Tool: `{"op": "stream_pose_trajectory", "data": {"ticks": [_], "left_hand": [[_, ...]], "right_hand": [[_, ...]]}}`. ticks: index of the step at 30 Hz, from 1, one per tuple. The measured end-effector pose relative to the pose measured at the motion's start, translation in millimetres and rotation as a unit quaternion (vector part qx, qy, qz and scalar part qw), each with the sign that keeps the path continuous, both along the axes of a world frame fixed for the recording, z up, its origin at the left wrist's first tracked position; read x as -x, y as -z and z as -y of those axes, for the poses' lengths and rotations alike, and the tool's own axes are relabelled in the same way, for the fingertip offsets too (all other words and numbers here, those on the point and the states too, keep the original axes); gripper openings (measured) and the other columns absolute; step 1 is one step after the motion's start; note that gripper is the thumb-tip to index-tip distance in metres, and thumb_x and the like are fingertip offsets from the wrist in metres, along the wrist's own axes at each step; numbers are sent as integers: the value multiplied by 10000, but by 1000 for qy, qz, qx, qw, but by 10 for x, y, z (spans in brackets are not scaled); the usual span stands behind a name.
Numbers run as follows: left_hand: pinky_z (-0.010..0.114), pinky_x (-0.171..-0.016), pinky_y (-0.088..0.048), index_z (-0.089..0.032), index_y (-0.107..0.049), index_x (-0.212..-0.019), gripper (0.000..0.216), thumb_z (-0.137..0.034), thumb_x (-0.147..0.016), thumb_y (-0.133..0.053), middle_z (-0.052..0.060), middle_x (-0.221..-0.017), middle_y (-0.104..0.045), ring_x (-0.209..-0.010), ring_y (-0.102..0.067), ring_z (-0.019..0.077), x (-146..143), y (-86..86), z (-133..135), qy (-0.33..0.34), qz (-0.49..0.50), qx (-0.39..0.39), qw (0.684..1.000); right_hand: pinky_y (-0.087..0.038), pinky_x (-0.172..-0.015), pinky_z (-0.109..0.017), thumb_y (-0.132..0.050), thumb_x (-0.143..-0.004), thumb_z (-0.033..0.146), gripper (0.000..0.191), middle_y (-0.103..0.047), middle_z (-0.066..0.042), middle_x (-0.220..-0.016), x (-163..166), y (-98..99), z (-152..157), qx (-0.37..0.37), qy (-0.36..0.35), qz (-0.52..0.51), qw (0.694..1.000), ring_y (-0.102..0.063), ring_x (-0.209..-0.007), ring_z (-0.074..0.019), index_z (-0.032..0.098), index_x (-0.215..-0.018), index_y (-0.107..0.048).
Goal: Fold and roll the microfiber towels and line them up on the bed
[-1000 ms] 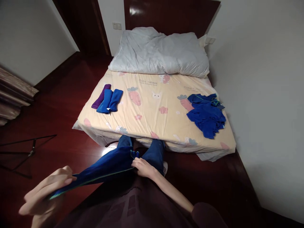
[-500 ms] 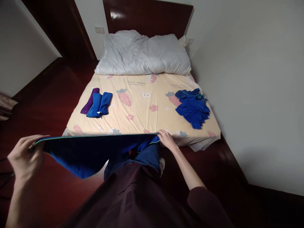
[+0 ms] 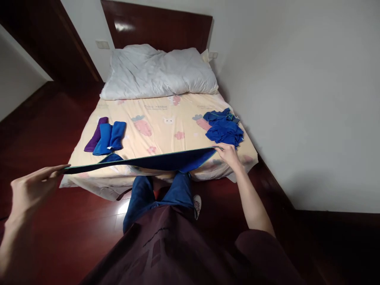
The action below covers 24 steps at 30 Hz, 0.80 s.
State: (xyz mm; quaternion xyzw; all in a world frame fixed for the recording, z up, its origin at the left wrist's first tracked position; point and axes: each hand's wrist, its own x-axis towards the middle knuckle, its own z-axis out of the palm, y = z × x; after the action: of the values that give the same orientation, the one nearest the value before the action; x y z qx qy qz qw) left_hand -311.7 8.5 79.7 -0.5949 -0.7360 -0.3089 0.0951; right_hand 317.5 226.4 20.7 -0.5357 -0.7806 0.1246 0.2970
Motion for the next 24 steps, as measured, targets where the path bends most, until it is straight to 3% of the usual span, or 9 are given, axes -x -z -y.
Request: {"op": "stream_pose_trajectory", "data": {"ticks": [3,5,10,13,17,21,24], "left_hand": [[255,-592,-493,-379,-783,-973,233,-432,-849,-593,-107,-675,-736,-608,-669,164,-34,-130,75,5,92,104,990],[292,-566,-525,-377,-791,-947,255,-502,-809,-616,-92,-661,-744,-574,-680,195,15,-200,156,17,144,179,973],[353,-663,-600,-362,-801,-946,359,-652,-795,-655,-62,-878,-804,-760,-759,250,228,-290,141,22,172,266,948],[340,-743,-602,-275,-794,-1018,501,-711,-806,-665,-25,-948,-808,-877,-760,243,288,-296,-234,73,160,268,947],[327,-799,-580,-96,-755,-1083,657,-695,-823,-688,8,-806,-794,-835,-742,210,167,-307,-1014,163,161,248,941],[299,-841,-552,-36,-748,-1046,432,-440,-896,-715,-23,-732,-756,-788,-712,153,-85,-386,-1732,116,179,190,958],[294,-804,-561,-57,-753,-1001,245,-266,-874,-735,-6,-732,-742,-753,-700,146,-194,-457,-2090,62,253,103,960]], "right_hand": [[-554,-608,-308,-591,-917,403,345,-708,-33,-608,-210,-118,154,89,37,-16,995,-669,-526,-193,172,-1075,-793],[-540,-532,-298,-661,-879,490,396,-658,-20,-511,-350,-198,272,140,52,-46,988,-663,-484,-204,163,-1054,-799],[-618,-536,-340,-805,-739,627,496,-757,-115,-694,-593,-406,330,224,16,-140,964,-752,-615,-261,163,-915,-804],[-665,-623,-376,-849,-704,611,499,-768,-139,-752,-579,-469,61,226,13,-153,962,-774,-689,-276,148,-882,-792],[-661,-643,-339,-908,-707,440,378,-763,-130,-728,-399,-450,-546,196,41,-185,962,-771,-676,-247,118,-837,-759],[-626,-673,-293,-858,-774,231,194,-770,-131,-749,-217,-462,-1107,131,95,-202,966,-769,-689,-218,91,-850,-747],[-593,-770,-284,-771,-847,170,152,-786,-213,-943,-174,-550,-1340,49,114,-180,976,-779,-831,-212,72,-963,-769]]}}
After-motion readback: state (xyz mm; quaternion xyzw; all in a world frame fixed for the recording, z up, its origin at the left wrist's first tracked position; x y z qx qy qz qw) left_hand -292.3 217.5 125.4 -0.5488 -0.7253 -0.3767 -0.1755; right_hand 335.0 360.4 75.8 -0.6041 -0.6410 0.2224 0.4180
